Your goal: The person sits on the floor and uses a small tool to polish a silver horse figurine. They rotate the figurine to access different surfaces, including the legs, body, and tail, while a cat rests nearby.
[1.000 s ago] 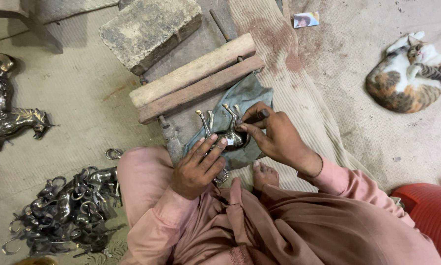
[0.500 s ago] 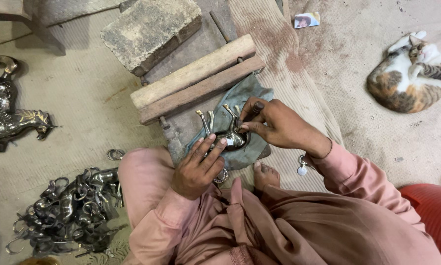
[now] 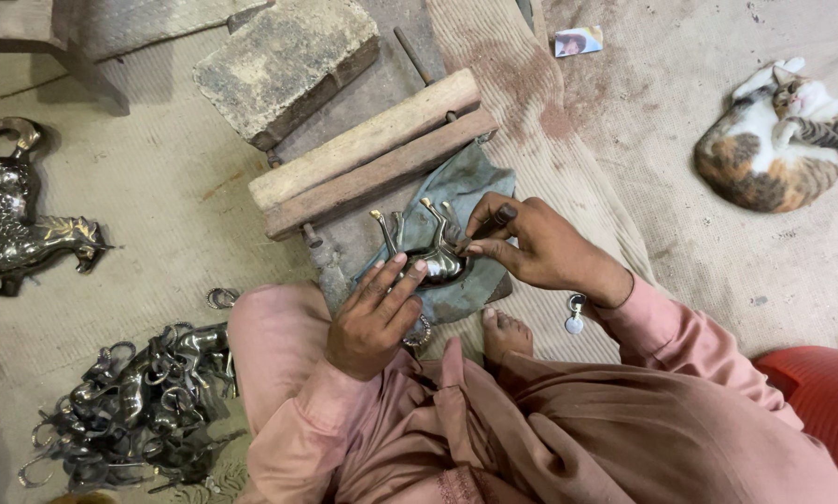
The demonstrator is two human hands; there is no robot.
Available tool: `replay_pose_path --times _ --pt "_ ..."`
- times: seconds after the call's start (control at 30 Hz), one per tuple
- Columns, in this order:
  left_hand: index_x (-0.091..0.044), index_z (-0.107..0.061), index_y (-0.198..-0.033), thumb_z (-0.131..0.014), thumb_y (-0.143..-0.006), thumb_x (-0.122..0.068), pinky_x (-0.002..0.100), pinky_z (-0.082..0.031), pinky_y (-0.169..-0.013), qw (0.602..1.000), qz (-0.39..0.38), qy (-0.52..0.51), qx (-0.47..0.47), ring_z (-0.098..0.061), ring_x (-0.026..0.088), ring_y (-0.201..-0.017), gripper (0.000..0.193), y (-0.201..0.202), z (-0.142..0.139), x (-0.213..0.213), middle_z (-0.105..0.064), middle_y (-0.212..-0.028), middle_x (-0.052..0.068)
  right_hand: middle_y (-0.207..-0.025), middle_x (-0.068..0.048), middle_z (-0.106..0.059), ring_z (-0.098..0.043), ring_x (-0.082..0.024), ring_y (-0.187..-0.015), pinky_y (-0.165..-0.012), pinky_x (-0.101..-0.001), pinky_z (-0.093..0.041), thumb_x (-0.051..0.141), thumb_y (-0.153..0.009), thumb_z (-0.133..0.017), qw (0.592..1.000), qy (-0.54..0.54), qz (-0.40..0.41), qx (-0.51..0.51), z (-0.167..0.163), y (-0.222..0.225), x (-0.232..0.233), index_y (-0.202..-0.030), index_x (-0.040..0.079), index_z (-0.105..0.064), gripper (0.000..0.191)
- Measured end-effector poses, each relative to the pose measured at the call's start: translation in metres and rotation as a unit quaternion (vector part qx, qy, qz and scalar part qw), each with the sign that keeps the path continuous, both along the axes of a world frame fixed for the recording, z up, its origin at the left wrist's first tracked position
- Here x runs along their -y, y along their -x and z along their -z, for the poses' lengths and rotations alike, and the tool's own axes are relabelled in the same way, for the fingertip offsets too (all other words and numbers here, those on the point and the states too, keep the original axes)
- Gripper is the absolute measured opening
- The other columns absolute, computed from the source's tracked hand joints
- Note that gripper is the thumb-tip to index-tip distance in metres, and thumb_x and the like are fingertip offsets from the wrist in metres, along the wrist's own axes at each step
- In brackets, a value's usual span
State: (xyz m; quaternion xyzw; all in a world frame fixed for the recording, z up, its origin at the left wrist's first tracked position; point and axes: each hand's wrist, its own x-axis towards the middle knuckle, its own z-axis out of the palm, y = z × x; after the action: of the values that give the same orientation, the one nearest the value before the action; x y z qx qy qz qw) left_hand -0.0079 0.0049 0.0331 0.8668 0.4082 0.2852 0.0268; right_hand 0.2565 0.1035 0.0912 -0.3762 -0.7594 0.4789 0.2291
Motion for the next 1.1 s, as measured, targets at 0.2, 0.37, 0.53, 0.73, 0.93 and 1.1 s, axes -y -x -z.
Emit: replay_pose_path --times 0.2,0.37,0.53,0.73,0.93,1.1 --pt "-0.005 -0.07 -0.095 -0.068 -0.093 -0.008 0.047 -0.049 -0.113 0.999 -0.005 0.021 0.031 -0.057 0.031 -0.137 0.004 -0.001 -0.013 -0.003 -0.064 -0.143 0.01 -0.099 -0.013 -0.077 -0.079 -0.022 -0.098 -0.083 -0.0313 -0.061 0.007 -0.097 -0.069 0.997 -0.028 0.028 -0.064 0.012 -0.008 0.014 -0.108 -0.001 -0.059 0.017" --pt "-0.006 -0.068 -0.09 -0.069 -0.089 -0.004 0.047 -0.05 -0.111 0.998 -0.015 0.043 0.037 -0.06 0.032 -0.134 0.003 -0.003 -0.023 -0.006 -0.065 -0.14 0.009 -0.097 -0.011 -0.079 -0.08 -0.018 -0.094 -0.078 -0.0298 -0.062 0.01 -0.098 -0.07 0.997 -0.027 0.05 -0.057 0.021 -0.015 0.019 -0.107 0.0 -0.06 0.016" --pt "-0.004 -0.066 -0.089 -0.071 -0.086 -0.001 0.046 -0.053 -0.109 0.996 -0.025 0.056 0.066 -0.063 0.032 -0.131 0.006 -0.005 -0.034 -0.01 -0.067 -0.137 0.009 -0.1 -0.014 -0.075 -0.077 -0.021 -0.098 -0.082 -0.0302 -0.062 0.009 -0.1 -0.067 0.991 -0.033 0.077 -0.105 0.036 -0.017 0.026 -0.109 -0.001 -0.059 0.016" --pt "-0.004 -0.067 -0.09 -0.075 -0.082 -0.002 0.044 -0.053 -0.105 0.992 -0.03 0.082 0.092 -0.064 0.033 -0.128 0.012 -0.007 -0.054 -0.016 -0.069 -0.132 0.01 -0.115 -0.022 -0.074 -0.072 -0.029 -0.12 -0.1 -0.0365 -0.061 -0.001 -0.104 -0.058 0.972 -0.019 0.09 -0.214 0.058 -0.015 0.041 -0.113 -0.002 -0.05 0.012" --pt "-0.003 -0.067 -0.091 -0.076 -0.076 0.0 0.042 -0.055 -0.103 0.988 -0.034 0.108 0.102 -0.067 0.033 -0.124 0.017 -0.008 -0.069 -0.025 -0.07 -0.129 0.011 -0.127 -0.029 -0.069 -0.067 -0.035 -0.128 -0.109 -0.0441 -0.06 -0.004 -0.107 -0.053 0.94 -0.016 0.088 -0.329 0.081 -0.01 0.045 -0.116 -0.001 -0.045 0.012" --pt "-0.003 -0.065 -0.093 -0.075 -0.078 0.002 0.041 -0.055 -0.101 0.987 -0.036 0.12 0.105 -0.067 0.032 -0.124 0.019 -0.008 -0.076 -0.031 -0.072 -0.128 0.011 -0.126 -0.032 -0.068 -0.063 -0.039 -0.133 -0.113 -0.0485 -0.058 -0.004 -0.108 -0.052 0.928 -0.035 0.095 -0.359 0.086 -0.005 0.046 -0.117 -0.001 -0.044 0.012"
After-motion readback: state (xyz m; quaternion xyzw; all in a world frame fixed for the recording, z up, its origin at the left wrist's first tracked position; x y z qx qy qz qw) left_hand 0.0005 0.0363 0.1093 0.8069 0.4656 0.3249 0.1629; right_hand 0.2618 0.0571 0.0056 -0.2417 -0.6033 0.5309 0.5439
